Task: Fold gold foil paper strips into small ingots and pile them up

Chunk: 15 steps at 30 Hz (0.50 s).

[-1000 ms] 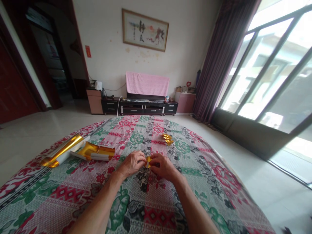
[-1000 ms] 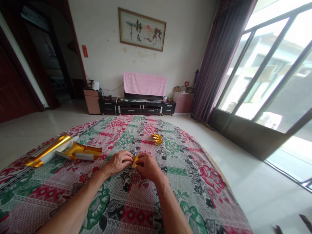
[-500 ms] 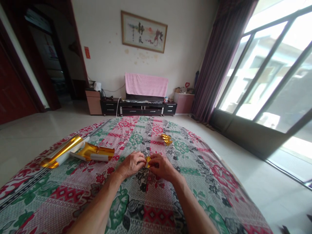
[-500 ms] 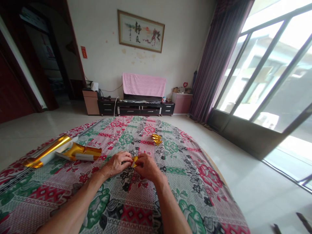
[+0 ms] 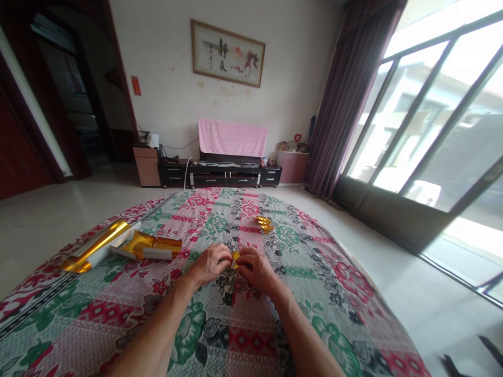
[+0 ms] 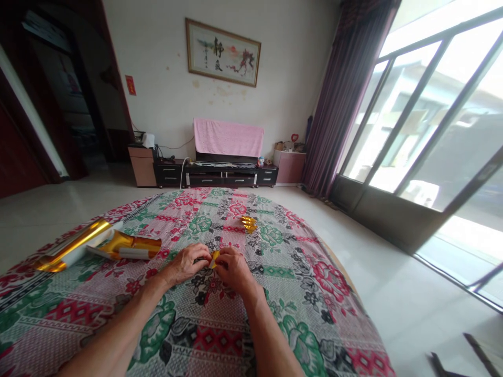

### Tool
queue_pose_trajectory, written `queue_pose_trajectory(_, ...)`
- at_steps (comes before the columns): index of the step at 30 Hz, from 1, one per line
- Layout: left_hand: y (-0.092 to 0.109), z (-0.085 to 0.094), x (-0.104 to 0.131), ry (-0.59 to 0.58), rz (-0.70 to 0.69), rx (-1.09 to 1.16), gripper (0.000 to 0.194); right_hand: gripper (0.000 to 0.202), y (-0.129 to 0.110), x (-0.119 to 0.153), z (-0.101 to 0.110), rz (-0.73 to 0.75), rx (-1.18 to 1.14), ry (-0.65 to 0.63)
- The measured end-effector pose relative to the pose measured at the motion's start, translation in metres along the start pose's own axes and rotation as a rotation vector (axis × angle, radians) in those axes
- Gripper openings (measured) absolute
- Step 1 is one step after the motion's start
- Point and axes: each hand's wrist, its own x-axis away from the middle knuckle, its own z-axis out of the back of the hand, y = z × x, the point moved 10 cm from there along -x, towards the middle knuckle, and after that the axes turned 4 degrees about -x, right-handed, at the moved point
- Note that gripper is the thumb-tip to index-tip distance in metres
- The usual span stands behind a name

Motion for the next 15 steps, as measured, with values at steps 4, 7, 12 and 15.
queue_pose_trajectory(4,-0.0014,-0.0002,0.0006,-0.030,0.013,0.032,0.018,0.019,0.0026,-0.0006,0.0006,-0.034,0.018,0.011)
queue_pose_trajectory(7,-0.0028,0.0003,0.0016,-0.028,0.020,0.045,0.020,0.018,0.0056,-0.0012,0.0000,-0.063,0.029,0.018)
queue_pose_trajectory(12,-0.0034,-0.0002,0.0044,0.008,0.009,0.047,0.019,0.016,0.0011,0.0021,0.0005,-0.040,0.067,0.064)
queue_pose_trajectory(15,-0.0031,-0.0004,0.0062,0.025,0.007,0.037,0.020,0.016,-0.0039,0.0051,0.0009,-0.031,0.107,0.095)
